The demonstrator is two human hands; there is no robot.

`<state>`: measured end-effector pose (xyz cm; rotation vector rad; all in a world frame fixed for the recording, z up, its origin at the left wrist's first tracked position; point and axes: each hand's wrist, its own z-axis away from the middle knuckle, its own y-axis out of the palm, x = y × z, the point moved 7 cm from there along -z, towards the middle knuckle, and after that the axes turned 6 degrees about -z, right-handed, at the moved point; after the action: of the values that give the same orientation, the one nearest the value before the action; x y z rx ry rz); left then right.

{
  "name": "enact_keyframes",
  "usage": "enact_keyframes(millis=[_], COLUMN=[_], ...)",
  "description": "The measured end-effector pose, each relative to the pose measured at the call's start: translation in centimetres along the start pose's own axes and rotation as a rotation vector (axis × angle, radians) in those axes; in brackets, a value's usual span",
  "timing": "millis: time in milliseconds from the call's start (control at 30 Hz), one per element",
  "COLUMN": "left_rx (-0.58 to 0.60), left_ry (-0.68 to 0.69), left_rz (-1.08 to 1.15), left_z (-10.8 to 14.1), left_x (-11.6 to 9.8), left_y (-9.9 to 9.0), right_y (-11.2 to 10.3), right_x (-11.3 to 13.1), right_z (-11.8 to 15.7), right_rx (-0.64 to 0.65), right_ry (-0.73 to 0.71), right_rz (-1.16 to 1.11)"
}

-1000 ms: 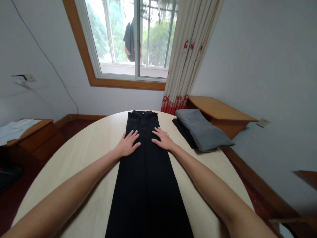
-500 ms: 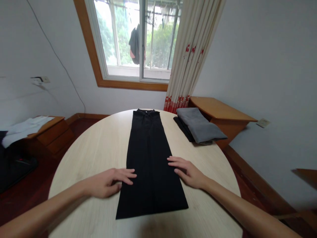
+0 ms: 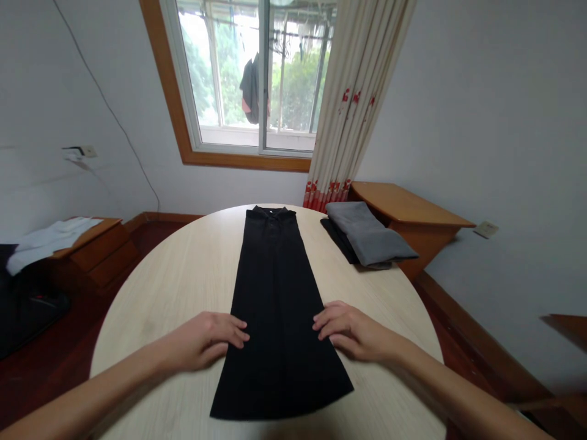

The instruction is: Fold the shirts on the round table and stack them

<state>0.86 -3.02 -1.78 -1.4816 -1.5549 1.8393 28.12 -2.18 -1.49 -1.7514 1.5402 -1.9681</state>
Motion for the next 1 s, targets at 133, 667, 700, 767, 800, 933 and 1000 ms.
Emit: enact_keyframes(millis=[133, 667, 700, 767, 800, 933, 1000], left_rx=[0.086, -0.646, -0.626, -0.596, -0.583, -0.468, -0.37], left_ry=[0.076, -0.885, -0.885, -0.843, -0.817, -0.743, -0.743], left_rz=[0.266, 0.685, 0.643, 0.55, 0.503, 0.347, 0.334], left_z=[-0.7, -8.0, -7.2, -5.7, -5.2, -3.6, -2.9], left_x=[-4.0, 18.5, 18.6, 18.3, 17.9, 14.9, 12.8], left_y=[-3.7, -8.2, -7.1, -5.4, -4.8, -2.7, -1.7], right_y=[-1.6, -9.2, -8.2, -6.3, -5.6, -3.9, -3.3], right_x=[4.0, -12.6, -12.5, -12.1, -11.9, -10.8, -10.1], right_z=[-0.9, -11.0, -10.3, -9.0, -8.5, -6.8, -6.0], right_rx=[0.155, -0.589, -0.559, -0.503, -0.485, -0.44, -0.318], right_ry=[-0.021, 0.752, 0.727, 0.673, 0.65, 0.618, 0.671], right_rz=[-0.285, -0.411, -0.358, -0.264, -0.225, -0.101, -0.128])
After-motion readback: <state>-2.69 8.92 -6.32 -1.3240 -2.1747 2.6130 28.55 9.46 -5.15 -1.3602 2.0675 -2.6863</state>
